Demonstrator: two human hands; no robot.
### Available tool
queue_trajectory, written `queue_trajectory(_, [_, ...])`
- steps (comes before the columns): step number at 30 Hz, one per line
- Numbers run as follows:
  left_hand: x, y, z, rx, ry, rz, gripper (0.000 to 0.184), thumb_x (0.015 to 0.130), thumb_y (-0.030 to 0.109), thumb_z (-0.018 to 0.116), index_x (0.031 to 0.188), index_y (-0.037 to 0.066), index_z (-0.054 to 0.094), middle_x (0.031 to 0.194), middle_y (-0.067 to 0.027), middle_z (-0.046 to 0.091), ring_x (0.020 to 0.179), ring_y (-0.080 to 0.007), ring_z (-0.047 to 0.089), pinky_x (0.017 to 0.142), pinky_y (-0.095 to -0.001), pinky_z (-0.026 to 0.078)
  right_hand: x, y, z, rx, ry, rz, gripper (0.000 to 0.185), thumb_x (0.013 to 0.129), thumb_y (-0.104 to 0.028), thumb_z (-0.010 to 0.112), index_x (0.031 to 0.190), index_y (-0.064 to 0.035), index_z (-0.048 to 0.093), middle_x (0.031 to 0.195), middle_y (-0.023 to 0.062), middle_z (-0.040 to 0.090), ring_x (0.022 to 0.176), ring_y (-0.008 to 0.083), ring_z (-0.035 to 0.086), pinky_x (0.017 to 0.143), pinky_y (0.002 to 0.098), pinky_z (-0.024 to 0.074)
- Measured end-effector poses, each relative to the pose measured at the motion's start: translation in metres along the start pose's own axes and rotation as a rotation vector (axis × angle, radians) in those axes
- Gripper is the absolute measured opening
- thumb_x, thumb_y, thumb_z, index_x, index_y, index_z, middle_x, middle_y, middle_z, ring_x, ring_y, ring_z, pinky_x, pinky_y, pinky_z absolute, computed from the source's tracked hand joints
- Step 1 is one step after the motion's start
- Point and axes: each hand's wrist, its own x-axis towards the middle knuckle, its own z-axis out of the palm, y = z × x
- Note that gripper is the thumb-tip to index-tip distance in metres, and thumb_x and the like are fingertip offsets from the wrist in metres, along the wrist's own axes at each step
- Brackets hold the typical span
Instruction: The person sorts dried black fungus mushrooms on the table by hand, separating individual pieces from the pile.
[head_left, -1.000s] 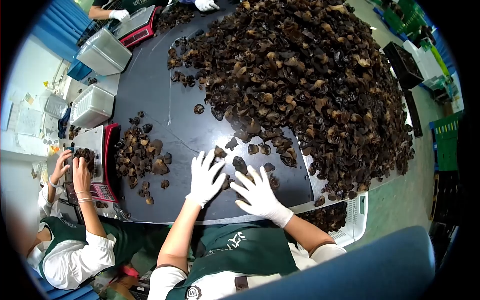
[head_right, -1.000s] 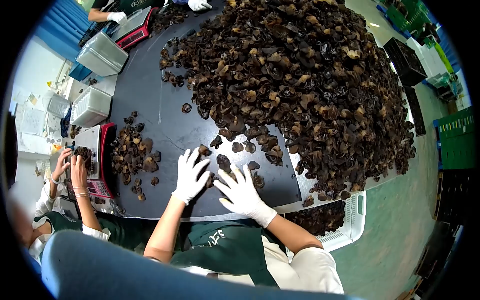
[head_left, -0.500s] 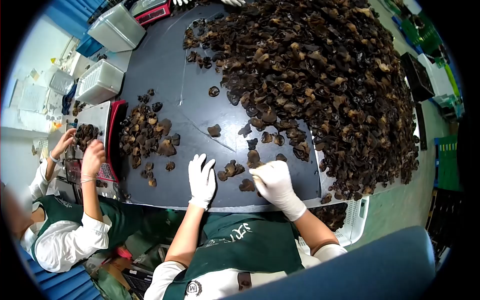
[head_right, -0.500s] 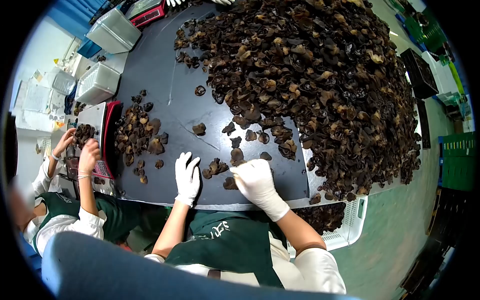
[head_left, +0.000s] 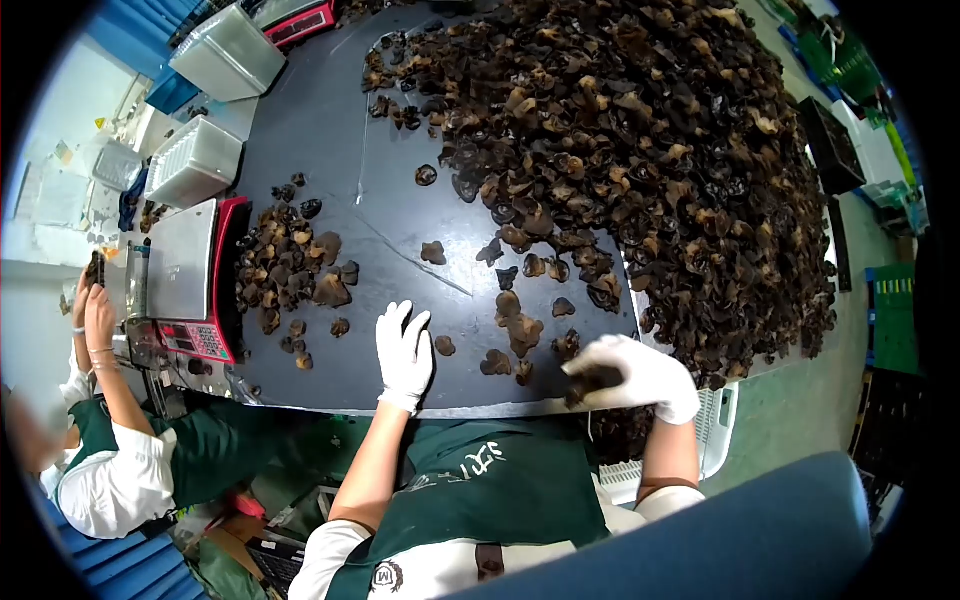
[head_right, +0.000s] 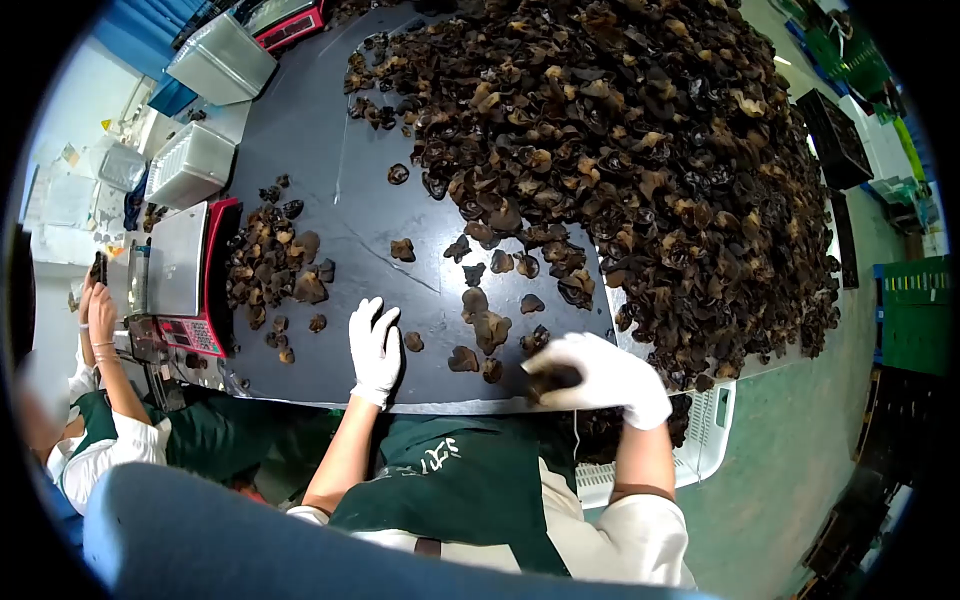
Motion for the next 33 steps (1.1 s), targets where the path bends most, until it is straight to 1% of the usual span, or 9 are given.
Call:
queue_trajectory(5, [0.002, 0.009, 0.001, -0.055, -0.006, 0.012, 0.031, 0.088, 0.009, 0.064, 0.118, 0.01, 0.067, 0.132, -0.0165, 0.057, 0.129, -0.0409, 0.049, 0.111, -0.0535, 0.033, -0.027, 0.008, 0.033, -0.04, 0.335, 0.162, 0.026, 0.08, -0.023, 0.076, 0.098, -0.005, 0.073, 0.095, 0.0094, 0.072, 0.093, 0.0284, 0.067, 0.084, 0.0372, 0.052])
queue_trajectory(8, [0.005, 0.034, 0.007, -0.109, -0.062, 0.103, 0.033, 0.087, 0.012, 0.066, 0.119, 0.011, 0.067, 0.132, -0.0155, 0.057, 0.129, -0.0397, 0.048, 0.111, -0.0534, 0.034, 0.004, -0.005, 0.071, 0.102, 0.399, 0.246, 0.031, 0.082, -0.018, 0.076, 0.109, -0.0053, 0.07, 0.098, 0.0109, 0.07, 0.088, 0.0282, 0.067, 0.077, 0.0357, 0.055])
queue_trajectory(10, [0.009, 0.05, 0.012, -0.131, -0.086, 0.116, 0.033, 0.087, 0.012, 0.067, 0.12, 0.012, 0.067, 0.132, -0.015, 0.057, 0.13, -0.0396, 0.048, 0.111, -0.0534, 0.033, 0.031, 0.002, 0.105, -0.111, 0.605, -0.028, 0.037, 0.081, -0.019, 0.077, 0.114, -0.006, 0.065, 0.102, 0.0111, 0.067, 0.088, 0.0289, 0.067, 0.077, 0.0371, 0.0551])
queue_trajectory(17, [0.042, 0.04, 0.011, -0.136, 0.044, 0.093, 0.032, 0.086, 0.01, 0.066, 0.117, 0.009, 0.068, 0.132, -0.0172, 0.056, 0.126, -0.039, 0.049, 0.109, -0.0495, 0.037, 0.005, 0.022, 0.08, 0.163, 0.27, -0.004, 0.019, 0.082, -0.021, 0.069, 0.094, -0.0063, 0.069, 0.088, 0.0119, 0.07, 0.08, 0.03, 0.069, 0.076, 0.0371, 0.0548])
queue_trajectory(18, [0.046, 0.03, 0.013, -0.124, 0.081, 0.08, 0.032, 0.086, 0.01, 0.066, 0.117, 0.009, 0.068, 0.132, -0.0174, 0.056, 0.126, -0.0389, 0.048, 0.108, -0.0493, 0.037, -0.011, 0.015, 0.056, 0.172, -0.024, 0.252, 0.023, 0.082, -0.026, 0.07, 0.096, -0.0069, 0.07, 0.091, 0.0118, 0.071, 0.081, 0.0318, 0.068, 0.077, 0.038, 0.0546])
queue_trajectory(20, [0.064, 0.016, 0.016, -0.052, 0.101, 0.048, 0.031, 0.087, 0.012, 0.065, 0.118, 0.009, 0.068, 0.136, -0.0179, 0.054, 0.127, -0.0393, 0.047, 0.11, -0.0495, 0.035, -0.028, 0.01, 0.039, -0.033, 0.068, 0.316, 0.021, 0.083, -0.022, 0.071, 0.097, -0.0064, 0.071, 0.093, 0.0111, 0.071, 0.086, 0.0318, 0.068, 0.078, 0.0373, 0.0536])
queue_trajectory(24, [0.106, 0.03, 0.033, -0.017, 0.057, 0.118, 0.037, 0.088, 0.031, 0.067, 0.123, 0.016, 0.067, 0.142, -0.0168, 0.05, 0.135, -0.0442, 0.039, 0.111, -0.0652, 0.024, -0.001, 0.05, 0.039, -0.337, 0.844, -0.118, 0.017, 0.083, -0.01, 0.07, 0.101, -0.0082, 0.069, 0.103, 0.0099, 0.07, 0.099, 0.0298, 0.065, 0.09, 0.0402, 0.0506])
queue_trajectory(28, [0.127, 0.082, 0.048, 0.219, -0.311, 0.08, 0.067, 0.086, 0.058, 0.06, 0.146, 0.031, 0.05, 0.159, -0.0181, 0.029, 0.148, -0.046, 0.017, 0.11, -0.0771, 0.007, 0.05, 0.064, 0.028, -0.534, 1.064, 0.057, 0.049, 0.085, -0.02, 0.072, 0.132, -0.0089, 0.06, 0.146, 0.0199, 0.049, 0.133, 0.0397, 0.045, 0.11, 0.0481, 0.0372])
queue_trajectory(33, [0.112, 0.054, 0.037, 0.229, -0.422, 0.206, 0.064, 0.087, 0.054, 0.061, 0.145, 0.028, 0.051, 0.154, -0.0175, 0.037, 0.144, -0.0454, 0.028, 0.113, -0.0709, 0.016, 0.082, 0.039, 0.065, -0.656, 0.759, 0.132, 0.06, 0.086, -0.041, 0.067, 0.137, -0.0113, 0.056, 0.151, 0.0219, 0.042, 0.139, 0.0483, 0.034, 0.113, 0.0629, 0.0258])
